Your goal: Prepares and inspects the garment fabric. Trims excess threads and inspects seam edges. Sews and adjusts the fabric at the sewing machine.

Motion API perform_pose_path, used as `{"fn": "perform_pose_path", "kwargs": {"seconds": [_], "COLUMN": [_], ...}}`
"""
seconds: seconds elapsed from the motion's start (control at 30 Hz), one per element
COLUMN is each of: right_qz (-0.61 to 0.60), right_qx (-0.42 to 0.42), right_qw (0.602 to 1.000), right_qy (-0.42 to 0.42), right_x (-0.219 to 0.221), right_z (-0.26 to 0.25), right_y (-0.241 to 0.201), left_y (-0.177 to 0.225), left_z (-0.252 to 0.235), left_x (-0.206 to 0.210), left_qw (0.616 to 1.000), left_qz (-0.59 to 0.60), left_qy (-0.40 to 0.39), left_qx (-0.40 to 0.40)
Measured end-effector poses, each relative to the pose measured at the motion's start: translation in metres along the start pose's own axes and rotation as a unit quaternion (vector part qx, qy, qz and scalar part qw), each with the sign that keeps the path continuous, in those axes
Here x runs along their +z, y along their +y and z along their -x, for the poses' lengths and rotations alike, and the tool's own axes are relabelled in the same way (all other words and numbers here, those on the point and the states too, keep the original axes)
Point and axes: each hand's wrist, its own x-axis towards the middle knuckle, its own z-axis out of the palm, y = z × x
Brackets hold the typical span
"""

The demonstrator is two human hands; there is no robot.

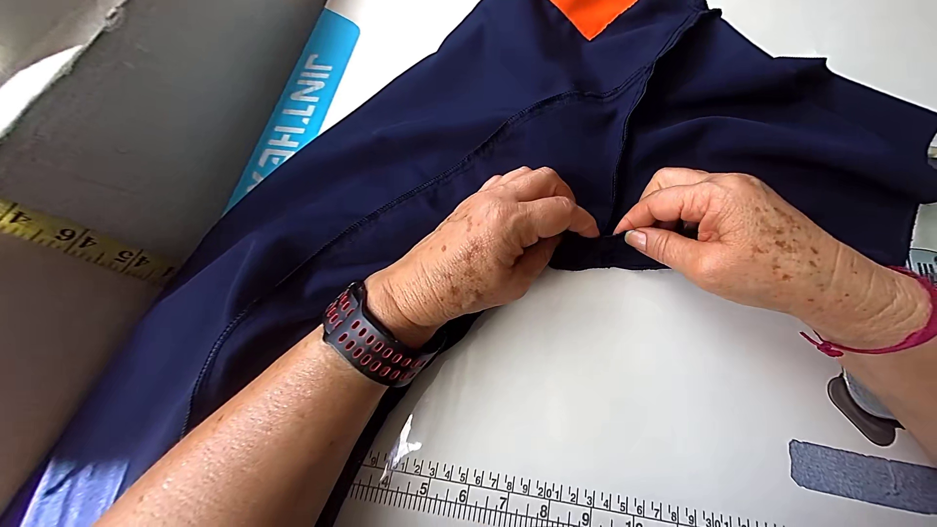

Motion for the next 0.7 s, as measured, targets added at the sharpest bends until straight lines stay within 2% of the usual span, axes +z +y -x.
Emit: {"fn": "perform_pose_path", "kwargs": {"seconds": [0.2,0.43,0.7], "right_qz": [0.005,0.003,0.139], "right_qx": [-0.019,-0.142,-0.256], "right_qw": [1.0,0.99,0.956], "right_qy": [0.007,-0.002,-0.041], "right_x": [0.0,-0.003,-0.014], "right_z": [0.001,-0.001,0.004], "right_y": [0.002,0.015,0.007], "left_y": [0.0,-0.002,0.003], "left_z": [0.0,0.002,0.003], "left_x": [-0.002,-0.002,-0.002], "left_qw": [1.0,1.0,0.999], "left_qz": [0.004,0.026,-0.038], "left_qy": [-0.012,-0.002,-0.012], "left_qx": [-0.008,0.015,0.037]}}
